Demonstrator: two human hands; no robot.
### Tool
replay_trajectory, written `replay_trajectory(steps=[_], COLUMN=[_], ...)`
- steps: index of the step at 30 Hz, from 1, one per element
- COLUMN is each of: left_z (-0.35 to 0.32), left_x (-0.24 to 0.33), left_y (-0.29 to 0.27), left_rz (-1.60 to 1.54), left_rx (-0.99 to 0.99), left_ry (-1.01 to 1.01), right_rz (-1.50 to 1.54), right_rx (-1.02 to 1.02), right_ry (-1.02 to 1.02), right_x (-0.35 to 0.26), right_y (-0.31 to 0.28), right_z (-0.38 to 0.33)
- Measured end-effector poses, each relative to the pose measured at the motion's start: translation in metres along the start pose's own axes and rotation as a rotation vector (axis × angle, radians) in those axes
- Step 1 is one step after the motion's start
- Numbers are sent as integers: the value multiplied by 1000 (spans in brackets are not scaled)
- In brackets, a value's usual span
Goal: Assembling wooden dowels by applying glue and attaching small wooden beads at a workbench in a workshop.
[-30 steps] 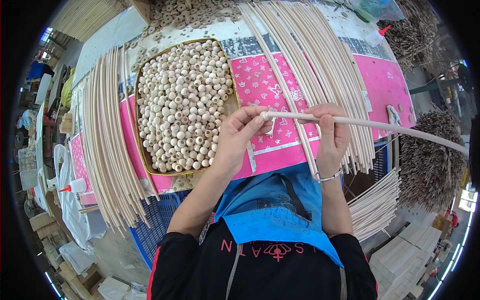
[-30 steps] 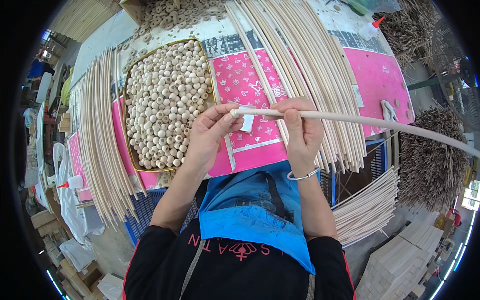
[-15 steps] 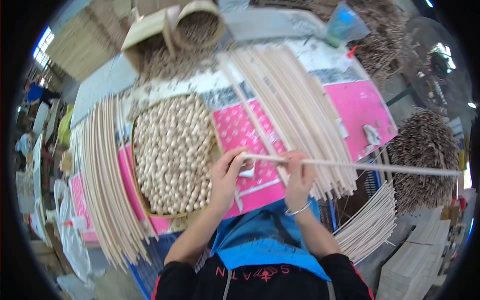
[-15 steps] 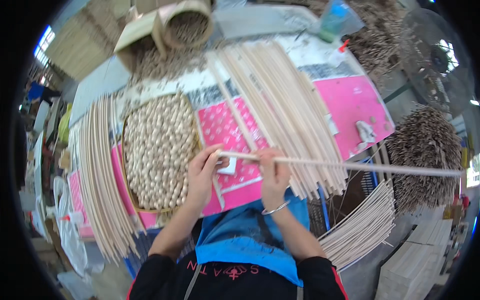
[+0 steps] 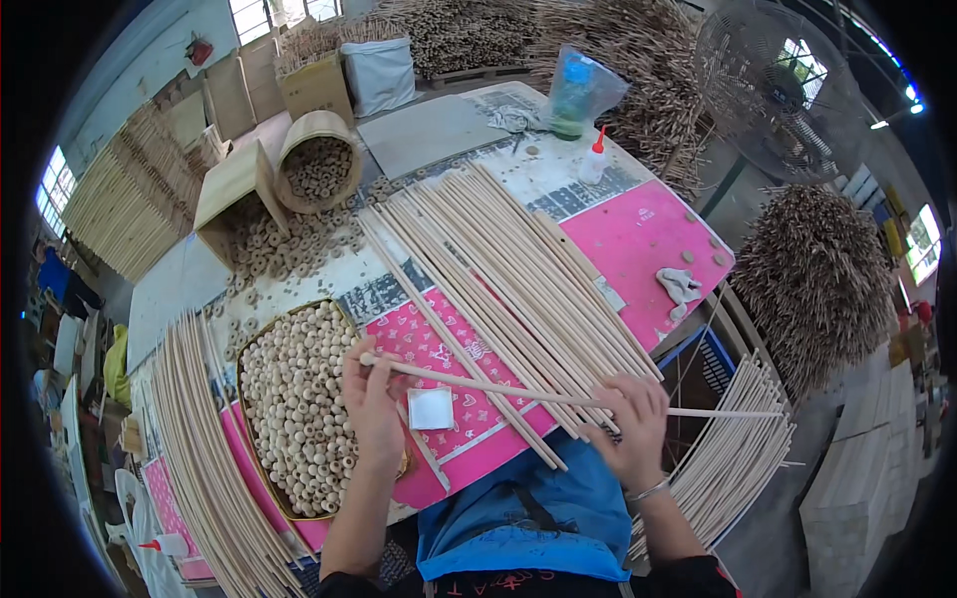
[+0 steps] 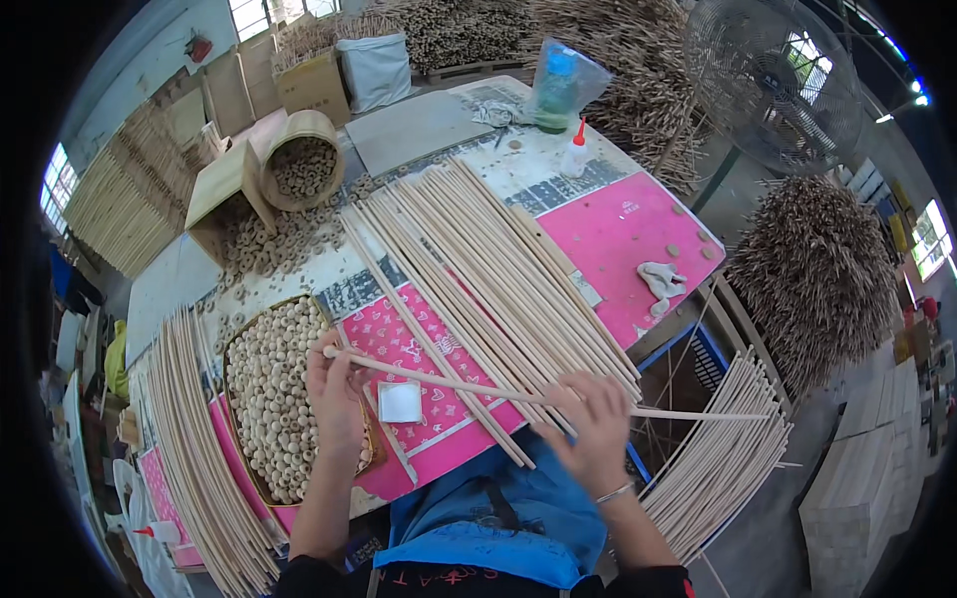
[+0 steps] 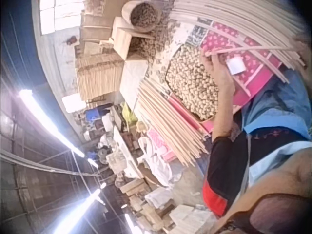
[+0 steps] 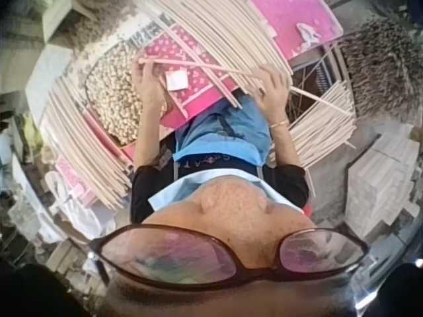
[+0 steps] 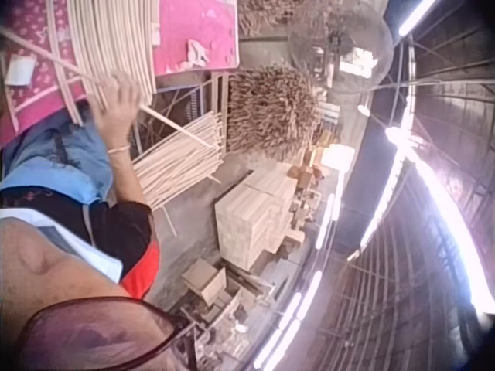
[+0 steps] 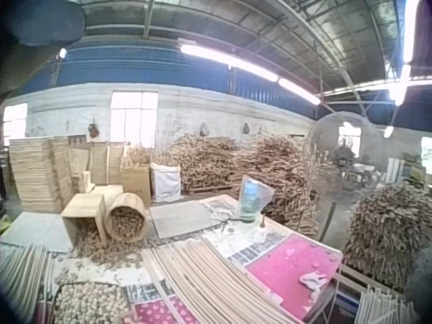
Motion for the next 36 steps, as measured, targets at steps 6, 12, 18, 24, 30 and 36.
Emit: replay_trajectory(steps=[6,12,18,24,30,36], left_z=[13,22,-32,-79,-80,-78], left_x=[13,12,12,-70,-83,-69], left_y=[13,85,185,190,153,88], left_rz=[147,284,382,505,550,473], left_rx=[-92,-276,-737,-982,-909,-704], left_ry=[80,146,133,-169,-203,-215], right_rz=[144,369,588,-163,-873,212], right_rx=[-28,8,391,999,542,632], right_ry=[295,531,952,1318,1106,764], right_x=[72,98,141,229,308,238], right_y=[-6,-23,-47,-90,-192,-90], right_z=[-100,-143,-242,-473,-580,-223])
Point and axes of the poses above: each hand's wrist, its own z-axis towards the middle knuckle, its own y-axis out of the palm, x = y × z, the point moved 6 cm from there along z, towards the middle knuckle, and after that the axes turned 15 degrees about z, right-handed, at the moved point
